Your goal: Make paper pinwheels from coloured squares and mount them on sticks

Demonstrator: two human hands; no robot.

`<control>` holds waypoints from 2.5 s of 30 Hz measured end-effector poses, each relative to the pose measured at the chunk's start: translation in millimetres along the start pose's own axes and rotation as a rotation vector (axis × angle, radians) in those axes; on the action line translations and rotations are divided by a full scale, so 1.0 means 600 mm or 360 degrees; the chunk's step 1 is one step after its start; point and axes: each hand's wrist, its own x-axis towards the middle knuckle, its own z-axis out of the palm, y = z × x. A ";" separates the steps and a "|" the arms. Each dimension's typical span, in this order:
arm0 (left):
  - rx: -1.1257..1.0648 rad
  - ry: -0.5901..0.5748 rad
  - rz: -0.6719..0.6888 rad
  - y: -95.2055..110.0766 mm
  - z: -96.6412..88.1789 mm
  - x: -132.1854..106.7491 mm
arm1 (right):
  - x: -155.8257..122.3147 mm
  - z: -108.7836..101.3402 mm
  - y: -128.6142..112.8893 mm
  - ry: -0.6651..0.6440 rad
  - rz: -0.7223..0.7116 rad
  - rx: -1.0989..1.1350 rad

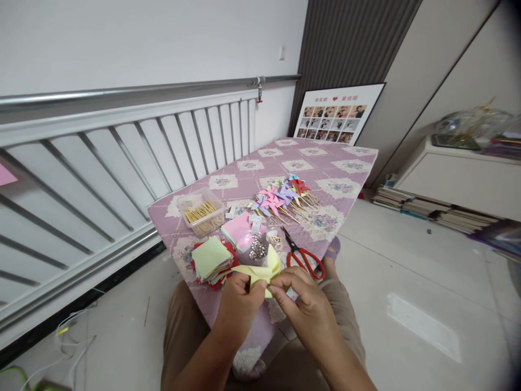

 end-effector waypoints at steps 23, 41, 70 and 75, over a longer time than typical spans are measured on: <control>-0.0251 -0.0008 -0.0018 -0.014 0.001 -0.001 | -0.001 -0.002 -0.009 0.0028 -0.0047 -0.0135; -0.0022 -0.0068 0.0036 -0.003 -0.009 0.001 | 0.004 -0.011 -0.004 -0.0317 0.0101 0.0129; 0.0189 -0.0148 0.0225 -0.003 -0.018 -0.001 | -0.001 0.007 -0.002 -0.0259 0.0644 0.0630; 0.0341 -0.0003 0.0228 -0.006 -0.017 0.001 | -0.005 0.022 0.002 -0.0174 0.0833 0.0749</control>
